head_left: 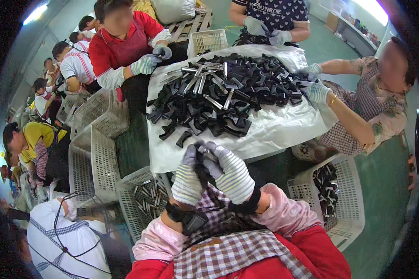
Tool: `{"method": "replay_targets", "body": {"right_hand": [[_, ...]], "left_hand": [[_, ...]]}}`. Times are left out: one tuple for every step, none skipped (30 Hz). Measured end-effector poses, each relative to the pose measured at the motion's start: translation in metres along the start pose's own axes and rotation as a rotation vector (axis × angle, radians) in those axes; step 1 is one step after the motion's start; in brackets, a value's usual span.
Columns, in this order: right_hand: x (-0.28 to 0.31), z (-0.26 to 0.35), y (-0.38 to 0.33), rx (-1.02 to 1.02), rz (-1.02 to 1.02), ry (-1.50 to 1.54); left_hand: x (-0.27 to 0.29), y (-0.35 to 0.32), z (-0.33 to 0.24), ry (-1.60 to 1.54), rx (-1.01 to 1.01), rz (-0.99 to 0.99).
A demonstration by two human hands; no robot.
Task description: The recorder is assembling small black plastic components and metal rods while working on a production line with several other workers.
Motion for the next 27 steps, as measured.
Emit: {"method": "replay_targets", "body": {"right_hand": [[0.004,0.005,-0.003,0.002,-0.003,-0.001],[0.002,0.011,-0.007,0.015,0.130,-0.185],[-0.002,0.016,-0.009,0.028,0.262,-0.367],[0.001,0.015,-0.011,0.006,0.210,-0.255],[0.003,0.019,-0.010,0.008,0.207,-0.254],[0.011,0.025,-0.009,0.007,0.100,-0.129],[0.019,0.028,-0.008,0.006,-0.007,-0.003],[0.026,0.023,-0.009,-0.043,-0.020,-0.067],[0.031,0.026,-0.008,-0.044,-0.023,-0.069],[0.033,0.033,-0.007,-0.029,0.029,-0.196],[0.032,0.037,-0.007,-0.015,0.083,-0.322],[0.030,0.039,-0.008,0.029,0.106,-0.365],[0.029,0.040,-0.008,0.027,0.104,-0.365],[0.027,0.040,-0.009,-0.004,0.124,-0.408],[0.025,0.039,-0.010,-0.035,0.145,-0.453],[0.023,0.036,-0.010,0.008,0.117,-0.462],[0.022,0.036,-0.009,0.006,0.117,-0.462],[0.021,0.038,-0.009,0.010,0.108,-0.464],[0.019,0.040,-0.008,0.014,0.100,-0.465],[0.016,0.041,-0.008,0.011,0.101,-0.463],[0.013,0.041,-0.007,-0.004,0.135,-0.492],[0.011,0.041,-0.007,-0.020,0.169,-0.520],[0.012,0.044,-0.006,-0.025,0.168,-0.520],[0.010,0.047,-0.004,-0.011,0.235,-0.600],[0.008,0.047,-0.004,0.002,0.303,-0.680],[0.007,0.047,-0.003,0.083,0.315,-0.701],[0.008,0.047,-0.003,0.077,0.315,-0.699]], "left_hand": [[-0.005,-0.003,0.011,-0.005,0.129,-0.034],[0.001,-0.002,0.018,0.002,0.156,-0.009],[0.000,-0.002,0.018,0.011,0.182,0.015],[-0.001,-0.003,0.015,0.029,0.112,0.023],[-0.004,-0.003,0.015,0.032,0.111,0.026],[-0.010,-0.004,0.008,0.082,0.055,0.002],[-0.013,-0.005,0.003,0.132,0.000,-0.021],[0.005,-0.003,0.007,0.172,0.031,-0.156],[0.007,-0.005,0.006,0.172,0.034,-0.153],[0.005,-0.008,0.001,0.301,-0.030,-0.121],[0.001,-0.010,-0.004,0.428,-0.094,-0.088],[-0.004,-0.014,-0.006,0.462,-0.075,-0.146],[-0.007,-0.015,-0.005,0.463,-0.072,-0.144],[-0.010,-0.017,-0.006,0.528,-0.114,-0.146],[-0.013,-0.018,-0.008,0.591,-0.154,-0.146],[-0.021,-0.022,-0.009,0.605,-0.177,-0.142],[-0.023,-0.023,-0.009,0.605,-0.173,-0.142],[-0.024,-0.024,-0.011,0.589,-0.212,-0.151],[-0.026,-0.025,-0.013,0.573,-0.251,-0.161],[-0.027,-0.027,-0.014,0.559,-0.265,-0.211],[-0.026,-0.027,-0.015,0.559,-0.261,-0.211],[-0.025,-0.028,-0.020,0.644,-0.317,-0.223],[-0.024,-0.029,-0.025,0.730,-0.372,-0.234],[-0.023,-0.027,-0.027,0.794,-0.417,-0.229],[-0.019,-0.025,-0.029,0.795,-0.412,-0.229],[-0.018,-0.024,-0.031,0.902,-0.419,-0.195],[-0.016,-0.023,-0.032,1.008,-0.425,-0.161]]}}
Point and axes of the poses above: each hand's wrist, its own y-axis towards the middle knuckle, its own x-axis out of the back of the hand, z = x × y, the point moved 5 cm from there along y, towards the middle knuckle, and after that the axes turned 12 degrees about y, right-handed, at the moved point
